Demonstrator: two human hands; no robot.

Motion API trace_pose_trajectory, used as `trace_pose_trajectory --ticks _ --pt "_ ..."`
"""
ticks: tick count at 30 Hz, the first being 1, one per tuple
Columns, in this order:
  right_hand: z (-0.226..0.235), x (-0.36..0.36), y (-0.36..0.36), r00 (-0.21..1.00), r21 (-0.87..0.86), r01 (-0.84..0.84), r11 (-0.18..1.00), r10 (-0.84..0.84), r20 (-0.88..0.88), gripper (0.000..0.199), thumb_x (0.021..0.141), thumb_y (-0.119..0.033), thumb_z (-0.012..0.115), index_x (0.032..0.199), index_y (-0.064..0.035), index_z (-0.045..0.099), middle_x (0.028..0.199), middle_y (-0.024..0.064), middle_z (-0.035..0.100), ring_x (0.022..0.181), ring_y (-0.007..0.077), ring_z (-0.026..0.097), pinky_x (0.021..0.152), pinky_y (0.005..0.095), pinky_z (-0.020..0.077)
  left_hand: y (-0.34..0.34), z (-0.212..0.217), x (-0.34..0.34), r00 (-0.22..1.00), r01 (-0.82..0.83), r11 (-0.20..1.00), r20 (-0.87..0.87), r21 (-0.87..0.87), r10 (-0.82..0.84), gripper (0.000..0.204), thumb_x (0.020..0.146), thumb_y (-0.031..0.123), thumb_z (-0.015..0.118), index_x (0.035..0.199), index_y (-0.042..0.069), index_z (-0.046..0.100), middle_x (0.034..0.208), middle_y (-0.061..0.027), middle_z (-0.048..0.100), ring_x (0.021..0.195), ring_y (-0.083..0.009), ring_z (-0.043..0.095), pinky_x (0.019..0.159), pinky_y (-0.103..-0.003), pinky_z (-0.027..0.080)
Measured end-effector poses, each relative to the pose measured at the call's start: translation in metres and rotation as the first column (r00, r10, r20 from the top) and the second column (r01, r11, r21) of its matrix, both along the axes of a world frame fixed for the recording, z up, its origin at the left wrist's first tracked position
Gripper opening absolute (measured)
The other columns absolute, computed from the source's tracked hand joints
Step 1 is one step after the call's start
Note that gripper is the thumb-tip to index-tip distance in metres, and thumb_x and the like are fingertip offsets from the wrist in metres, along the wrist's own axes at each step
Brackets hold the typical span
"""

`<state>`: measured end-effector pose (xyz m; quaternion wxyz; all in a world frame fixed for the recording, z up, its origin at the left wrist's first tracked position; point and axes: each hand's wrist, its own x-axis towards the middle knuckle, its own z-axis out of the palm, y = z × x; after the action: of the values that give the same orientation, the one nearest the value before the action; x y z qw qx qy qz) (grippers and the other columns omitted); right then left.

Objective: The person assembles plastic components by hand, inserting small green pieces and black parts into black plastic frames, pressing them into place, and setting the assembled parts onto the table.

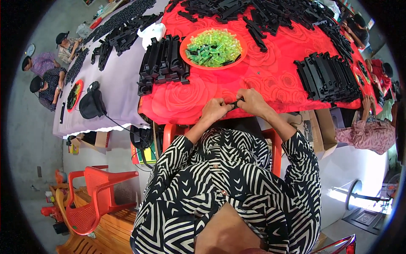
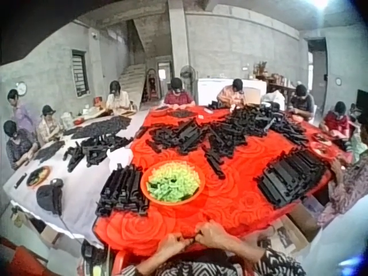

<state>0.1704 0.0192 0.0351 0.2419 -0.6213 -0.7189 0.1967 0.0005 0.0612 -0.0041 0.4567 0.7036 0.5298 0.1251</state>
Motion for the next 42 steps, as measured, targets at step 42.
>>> trace_pose_trajectory --ticks 42 --pt "0.004 -0.017 0.022 0.915 -0.297 0.251 0.921 -0.126 0.383 0.032 0.064 -0.021 0.063 0.09 -0.0022 0.062 0.095 0.0184 0.062 0.091 0.0336 0.059 0.075 0.0437 0.0484 -0.005 -0.014 0.009 0.988 -0.148 0.971 0.059 0.187 0.14 0.024 0.067 0.021 0.064 0.069 -0.003 0.063 0.055 -0.0161 0.058 0.051 -0.0204 0.057 0.052 -0.035 0.044"
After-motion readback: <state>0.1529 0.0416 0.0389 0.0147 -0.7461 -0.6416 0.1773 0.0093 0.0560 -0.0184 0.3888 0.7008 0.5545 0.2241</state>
